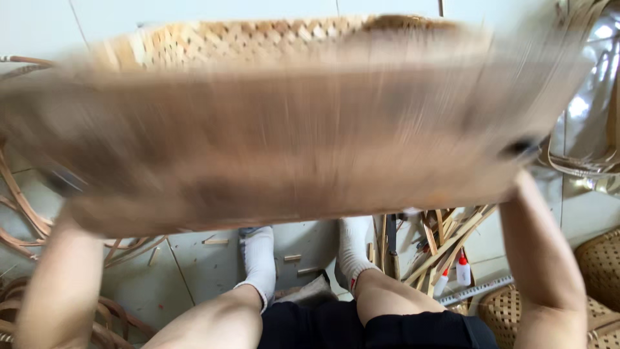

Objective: The person is weaving a rectangular basket using thin wooden strips. They insert and secure the strips into a wooden mold, using a hammer to tap them into place and adjusting the frame as needed.

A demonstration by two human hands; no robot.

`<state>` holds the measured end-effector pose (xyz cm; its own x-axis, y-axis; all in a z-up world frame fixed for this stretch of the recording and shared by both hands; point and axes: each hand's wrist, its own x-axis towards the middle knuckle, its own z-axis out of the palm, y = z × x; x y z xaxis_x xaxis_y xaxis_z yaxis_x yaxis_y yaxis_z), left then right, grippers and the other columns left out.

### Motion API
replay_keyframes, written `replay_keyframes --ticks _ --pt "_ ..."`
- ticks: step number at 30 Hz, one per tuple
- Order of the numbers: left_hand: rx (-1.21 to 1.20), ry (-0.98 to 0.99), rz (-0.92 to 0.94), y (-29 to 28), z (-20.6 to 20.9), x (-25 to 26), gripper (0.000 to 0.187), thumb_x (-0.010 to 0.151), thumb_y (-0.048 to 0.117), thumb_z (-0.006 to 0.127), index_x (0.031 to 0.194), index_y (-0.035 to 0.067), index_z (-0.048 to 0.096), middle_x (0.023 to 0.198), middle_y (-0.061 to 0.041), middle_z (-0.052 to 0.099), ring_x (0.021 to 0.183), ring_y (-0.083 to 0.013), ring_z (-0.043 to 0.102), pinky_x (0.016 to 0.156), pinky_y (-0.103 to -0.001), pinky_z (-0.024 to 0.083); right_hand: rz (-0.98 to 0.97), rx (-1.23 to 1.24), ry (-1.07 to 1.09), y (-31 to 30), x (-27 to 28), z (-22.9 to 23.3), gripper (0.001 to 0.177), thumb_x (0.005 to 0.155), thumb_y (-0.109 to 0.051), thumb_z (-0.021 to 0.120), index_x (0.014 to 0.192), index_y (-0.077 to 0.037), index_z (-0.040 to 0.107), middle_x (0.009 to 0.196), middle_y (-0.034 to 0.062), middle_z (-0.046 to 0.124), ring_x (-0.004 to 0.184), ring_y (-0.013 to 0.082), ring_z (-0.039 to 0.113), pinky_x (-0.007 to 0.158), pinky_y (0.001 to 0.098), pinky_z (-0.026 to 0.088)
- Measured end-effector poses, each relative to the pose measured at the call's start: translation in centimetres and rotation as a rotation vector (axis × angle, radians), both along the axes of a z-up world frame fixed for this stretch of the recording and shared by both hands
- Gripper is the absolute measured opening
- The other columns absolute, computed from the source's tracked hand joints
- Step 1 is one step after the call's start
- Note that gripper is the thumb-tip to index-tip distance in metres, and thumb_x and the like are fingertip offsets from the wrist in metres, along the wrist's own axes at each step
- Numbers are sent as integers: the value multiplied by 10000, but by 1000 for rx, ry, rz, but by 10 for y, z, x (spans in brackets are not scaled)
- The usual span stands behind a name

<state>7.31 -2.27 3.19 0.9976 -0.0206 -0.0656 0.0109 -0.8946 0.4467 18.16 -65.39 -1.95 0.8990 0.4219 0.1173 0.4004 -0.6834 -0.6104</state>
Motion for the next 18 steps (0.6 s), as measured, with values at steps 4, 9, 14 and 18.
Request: replay_keyframes --ticks 4,9,14,18 --pt "40 -239 -37 -9 -17 -10 209 1077 126 662 1192 -44 697 1168 -199 721 999 -343 708 998 -435 591 36 -118 -283 15 3 -22 488 1017 -361 548 1356 -21 634 1225 174 670 1289 312 580 1179 515 444" --pt "88 -381 -45 -5 -59 -27 222 1094 118 664 1223 -59 700 1164 -210 724 958 -371 715 1015 -456 591 4 -277 -452 9 -22 -62 455 1055 -415 592 1292 -39 688 1119 152 694 1246 303 582 1163 493 437" --pt "109 -427 -5 5 -108 -41 233 1123 133 618 1266 -44 667 1237 -199 713 1055 -407 703 1144 -516 541 -35 -318 -368 -7 -41 -114 409 1040 -295 571 1297 10 660 1190 156 687 1307 341 541 1170 468 406" --pt "174 -327 -131 5 -115 -49 278 1079 107 554 1313 -19 636 1317 -200 655 1282 -380 648 1241 -566 406 -59 -340 -347 -11 -61 -131 356 1045 -218 569 1299 23 633 1196 173 665 1316 345 507 1141 456 429"
